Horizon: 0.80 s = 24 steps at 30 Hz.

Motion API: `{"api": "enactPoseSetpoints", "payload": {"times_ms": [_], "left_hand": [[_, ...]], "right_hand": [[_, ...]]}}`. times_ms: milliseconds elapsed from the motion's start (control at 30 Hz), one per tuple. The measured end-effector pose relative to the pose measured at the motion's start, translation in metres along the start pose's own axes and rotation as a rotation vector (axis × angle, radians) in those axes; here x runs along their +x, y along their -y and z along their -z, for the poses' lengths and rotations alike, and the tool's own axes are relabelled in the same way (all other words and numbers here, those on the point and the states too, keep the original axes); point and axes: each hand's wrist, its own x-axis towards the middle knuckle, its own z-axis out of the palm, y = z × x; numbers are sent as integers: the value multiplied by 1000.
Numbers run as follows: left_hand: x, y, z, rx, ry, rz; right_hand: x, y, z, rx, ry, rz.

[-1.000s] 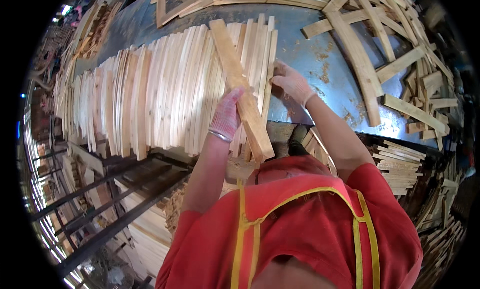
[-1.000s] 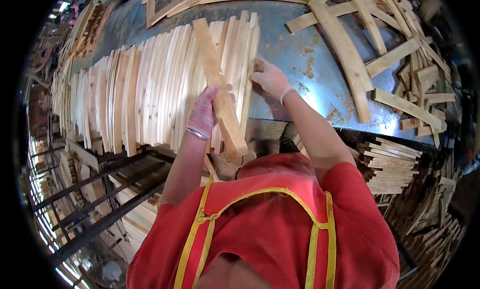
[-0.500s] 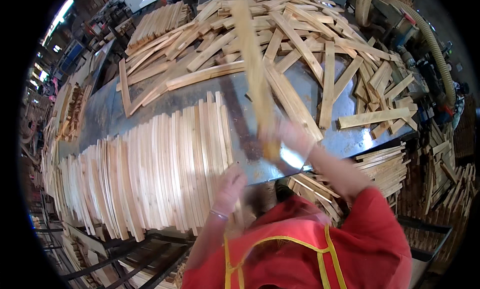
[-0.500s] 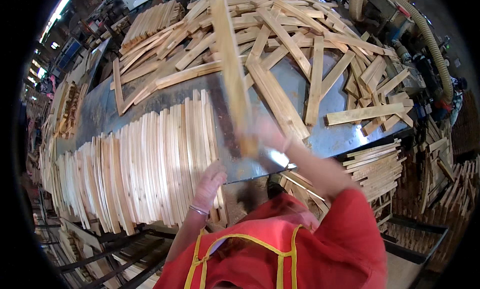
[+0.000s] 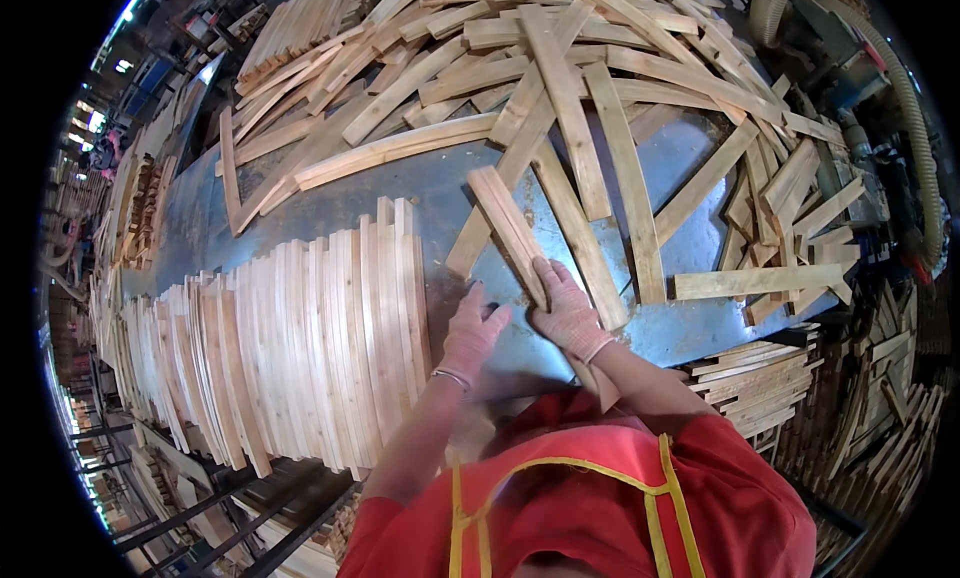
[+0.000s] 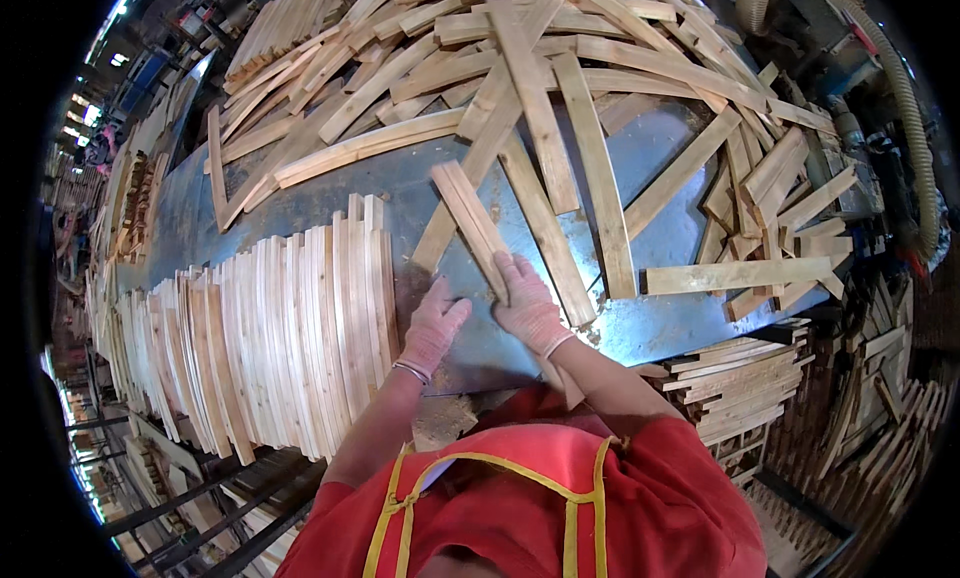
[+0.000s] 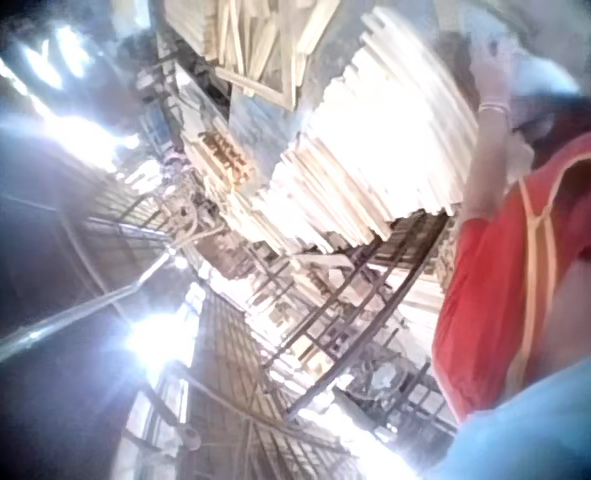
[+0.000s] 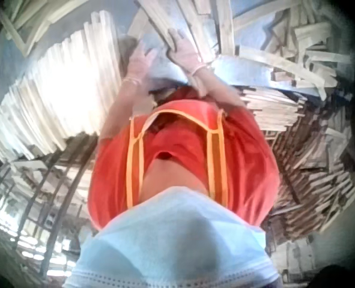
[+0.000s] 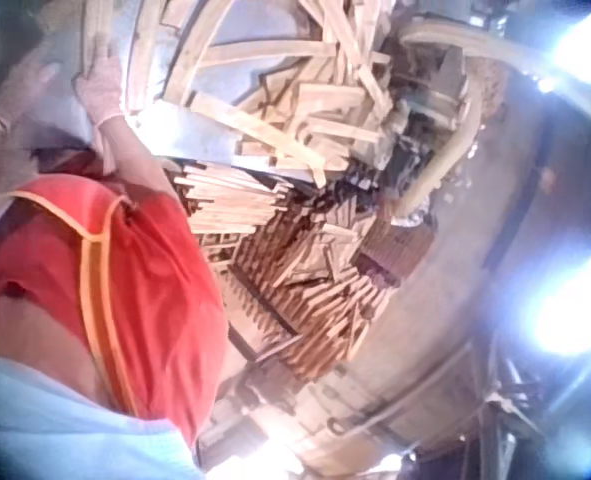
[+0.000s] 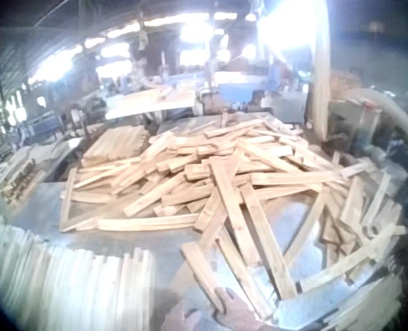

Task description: The person repeatedly picks up thin wooden planks from a disorganized pile on a metal table and places them into a neat, vertical stack. The task involves sorting and organizing the wood pieces by hand in a repetitive cycle.

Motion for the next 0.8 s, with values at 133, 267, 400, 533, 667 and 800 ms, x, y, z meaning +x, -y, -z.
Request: {"api": "enactPoseSetpoints", "payload": {"times_ms": [133,267,400,533,667,800], "left_hand": [[6,-15,-22,-1004,43,132],[-4,-11,-5,-869,-237,119],[-25,6,28,247,-438,108],[-50,15,43,987,-432,163],[-56,21,58,1027,-366,99],[-66,47,80,803,-357,-120]], "right_hand": [[54,28,44,371,690,192],[134,28,31,518,297,-100],[189,31,-34,673,-215,-256],[195,34,-19,1217,-37,-340],[136,16,42,1384,100,-386],[16,17,2,1081,194,-405]]}}
